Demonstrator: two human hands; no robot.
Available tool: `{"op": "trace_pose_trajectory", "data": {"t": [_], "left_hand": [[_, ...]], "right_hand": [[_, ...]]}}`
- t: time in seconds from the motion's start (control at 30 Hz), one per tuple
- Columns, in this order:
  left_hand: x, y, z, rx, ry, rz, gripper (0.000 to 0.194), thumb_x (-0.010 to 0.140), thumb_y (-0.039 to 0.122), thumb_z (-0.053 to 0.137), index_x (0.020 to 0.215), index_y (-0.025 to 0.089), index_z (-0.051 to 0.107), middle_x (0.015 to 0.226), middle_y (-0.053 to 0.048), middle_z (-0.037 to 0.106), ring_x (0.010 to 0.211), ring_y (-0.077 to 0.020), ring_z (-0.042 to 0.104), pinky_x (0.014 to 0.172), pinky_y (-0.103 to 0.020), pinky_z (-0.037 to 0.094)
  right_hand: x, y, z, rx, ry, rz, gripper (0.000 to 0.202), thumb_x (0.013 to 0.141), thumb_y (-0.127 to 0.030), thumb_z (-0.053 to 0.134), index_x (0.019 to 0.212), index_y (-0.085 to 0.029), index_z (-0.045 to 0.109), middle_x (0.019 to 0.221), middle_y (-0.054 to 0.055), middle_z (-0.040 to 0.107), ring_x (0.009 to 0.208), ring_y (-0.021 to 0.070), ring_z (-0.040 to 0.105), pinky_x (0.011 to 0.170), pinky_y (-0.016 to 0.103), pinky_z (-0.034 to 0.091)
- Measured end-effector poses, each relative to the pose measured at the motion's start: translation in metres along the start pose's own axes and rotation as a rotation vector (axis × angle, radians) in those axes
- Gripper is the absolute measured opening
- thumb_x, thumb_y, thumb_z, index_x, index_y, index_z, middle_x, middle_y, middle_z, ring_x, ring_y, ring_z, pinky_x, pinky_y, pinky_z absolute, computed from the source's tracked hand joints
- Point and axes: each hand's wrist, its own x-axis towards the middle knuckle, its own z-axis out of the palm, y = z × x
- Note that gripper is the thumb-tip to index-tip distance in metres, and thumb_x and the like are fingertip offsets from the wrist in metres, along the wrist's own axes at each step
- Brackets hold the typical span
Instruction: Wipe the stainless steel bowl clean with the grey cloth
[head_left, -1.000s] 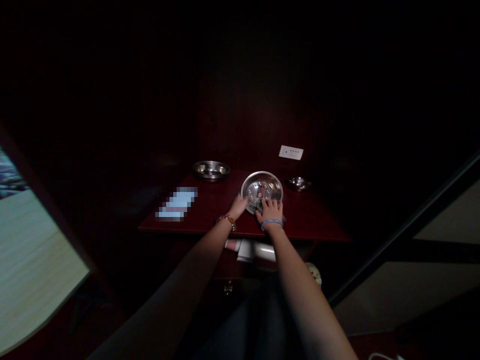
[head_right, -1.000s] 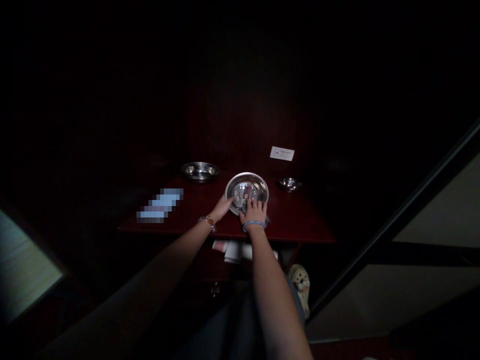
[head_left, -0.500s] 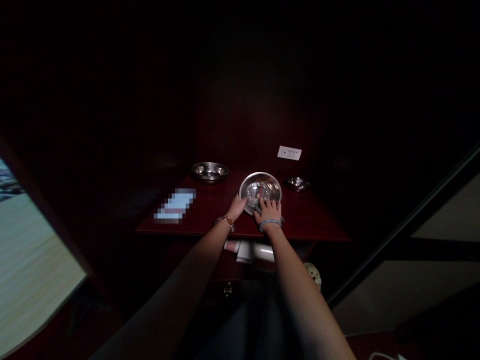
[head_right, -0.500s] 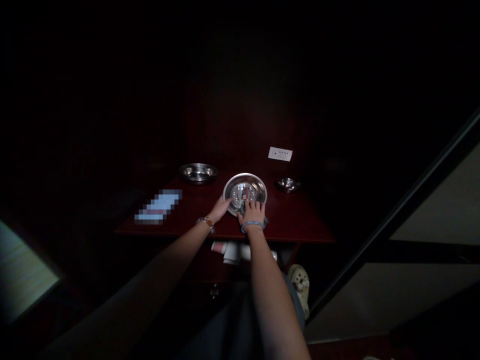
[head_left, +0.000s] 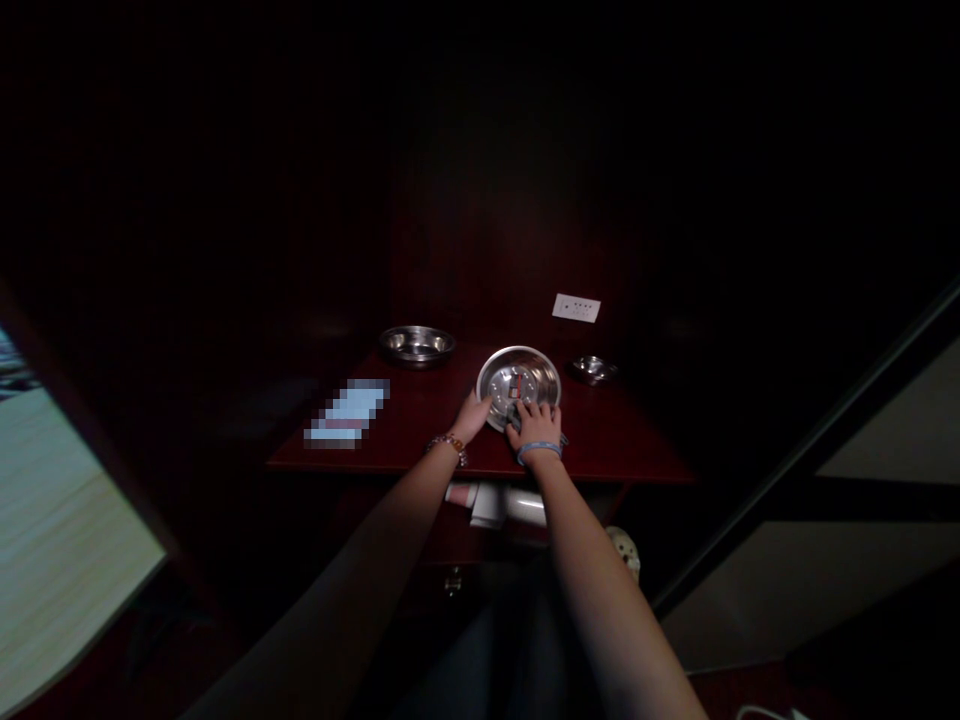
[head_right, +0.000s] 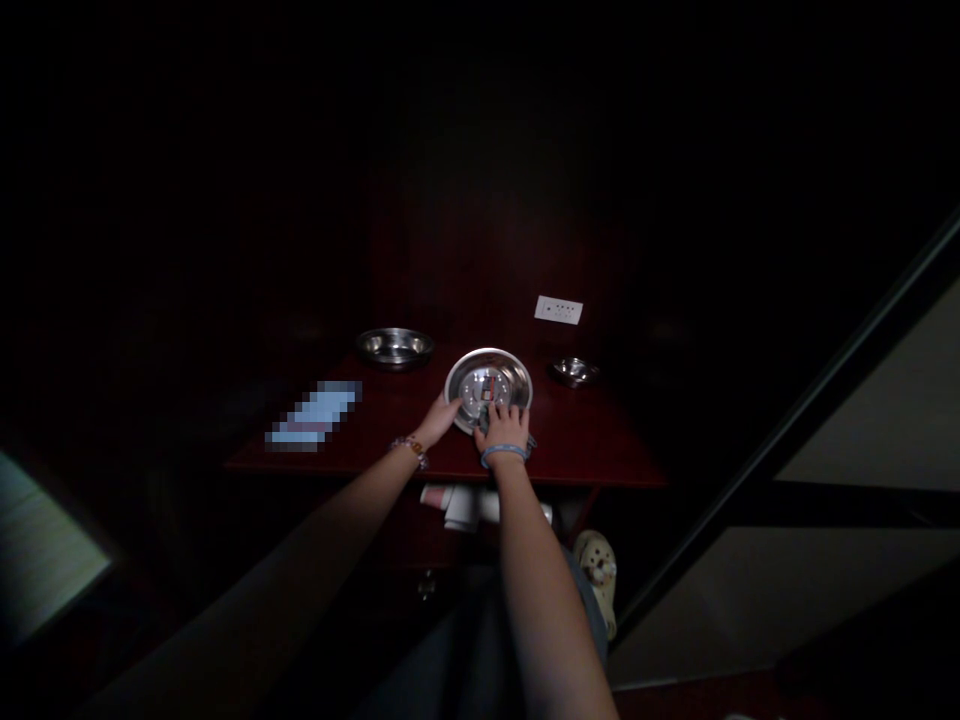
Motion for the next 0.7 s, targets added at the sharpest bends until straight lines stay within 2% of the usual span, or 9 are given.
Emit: {"op": "trace_pose_trajectory", "data": {"t": [0.3, 0.7], "left_hand": [[-0.0026, 0.0060, 0.0007, 0.004, 0.004, -0.024, 0.036, 0.078, 0.015, 0.057, 0.114, 0.012, 0.060, 0.119, -0.013, 0.068, 0.111, -0.0233, 0.062, 0.106, -0.037, 0.042], [-0.0007, 0.0027, 0.0004, -0.009, 0.009, -0.035, 0.038, 0.078, 0.017, 0.058, 0.116, 0.012, 0.060, 0.119, -0.013, 0.067, 0.110, -0.0234, 0.063, 0.105, -0.038, 0.043]], "right_hand": [[0.0005, 0.0003, 0.0022, -0.002, 0.002, 0.003, 0.060, 0.089, -0.048, 0.047, 0.144, -0.023, 0.046, 0.146, 0.008, 0.049, 0.132, 0.0317, 0.037, 0.112, 0.047, 0.017], [-0.0005, -0.0003, 0.0014, 0.001, 0.010, 0.005, 0.060, 0.089, -0.049, 0.047, 0.143, -0.022, 0.047, 0.145, 0.009, 0.050, 0.130, 0.0325, 0.038, 0.111, 0.046, 0.018]]}}
